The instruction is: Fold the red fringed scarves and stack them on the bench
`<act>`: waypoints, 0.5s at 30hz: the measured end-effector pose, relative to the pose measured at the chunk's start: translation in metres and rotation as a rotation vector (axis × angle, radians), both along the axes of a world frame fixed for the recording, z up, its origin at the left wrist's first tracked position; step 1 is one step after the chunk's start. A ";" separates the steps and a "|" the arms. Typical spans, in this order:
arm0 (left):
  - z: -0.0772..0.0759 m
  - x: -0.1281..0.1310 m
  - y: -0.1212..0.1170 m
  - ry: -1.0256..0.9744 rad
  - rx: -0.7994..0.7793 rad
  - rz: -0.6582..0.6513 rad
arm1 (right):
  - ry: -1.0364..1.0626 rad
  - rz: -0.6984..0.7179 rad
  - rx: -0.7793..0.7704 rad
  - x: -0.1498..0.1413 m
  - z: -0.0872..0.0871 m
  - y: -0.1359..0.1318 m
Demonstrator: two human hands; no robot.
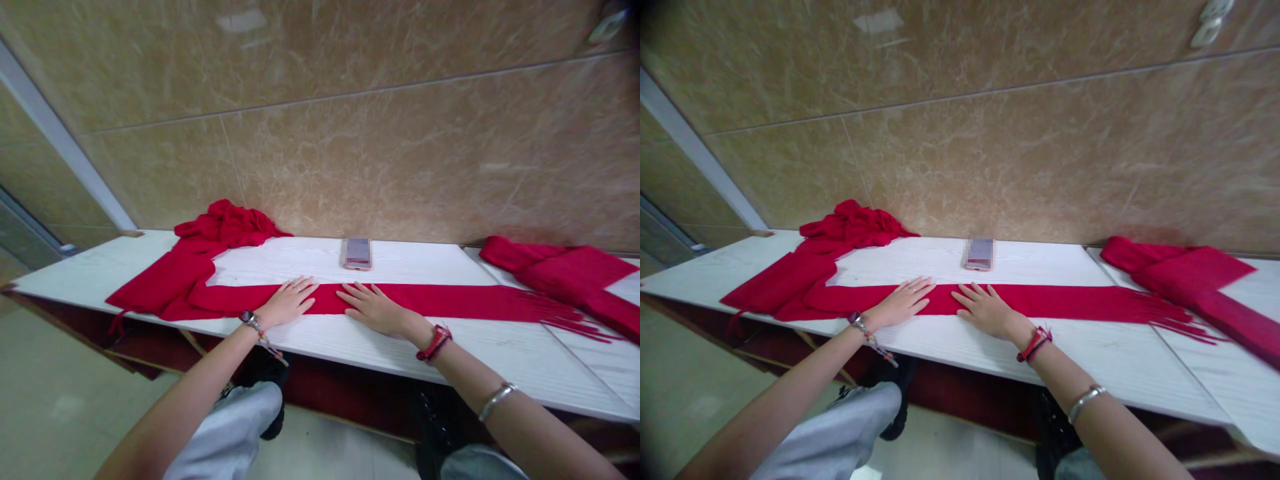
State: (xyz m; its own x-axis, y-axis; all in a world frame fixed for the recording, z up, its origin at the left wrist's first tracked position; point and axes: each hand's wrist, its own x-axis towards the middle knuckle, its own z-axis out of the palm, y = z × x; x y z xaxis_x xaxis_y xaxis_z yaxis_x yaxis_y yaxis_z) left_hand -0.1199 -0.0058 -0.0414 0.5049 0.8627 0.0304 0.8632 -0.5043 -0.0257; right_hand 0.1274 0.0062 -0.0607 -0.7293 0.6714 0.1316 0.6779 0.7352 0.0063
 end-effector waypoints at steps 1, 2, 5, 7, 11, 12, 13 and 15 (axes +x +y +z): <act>0.000 -0.003 0.001 0.007 -0.011 -0.007 | -0.008 -0.001 0.012 0.007 -0.002 -0.001; 0.000 -0.006 0.002 0.013 -0.021 -0.011 | -0.017 -0.008 0.021 0.015 -0.003 -0.001; 0.004 -0.010 0.003 0.032 -0.055 -0.001 | -0.054 -0.030 0.050 0.045 -0.005 0.001; 0.008 -0.007 0.002 0.052 -0.090 0.030 | -0.098 -0.019 0.077 0.064 -0.007 0.004; 0.021 0.018 -0.004 0.109 -0.047 0.051 | -0.164 -0.040 0.085 0.078 -0.003 0.004; 0.024 0.027 -0.004 0.106 -0.019 0.039 | -0.150 -0.067 0.083 0.074 0.001 0.002; 0.027 0.037 -0.004 0.090 0.004 0.028 | -0.121 -0.101 0.081 0.067 0.006 0.001; 0.029 0.057 -0.002 0.036 0.012 -0.001 | -0.050 -0.159 0.066 0.050 0.019 -0.002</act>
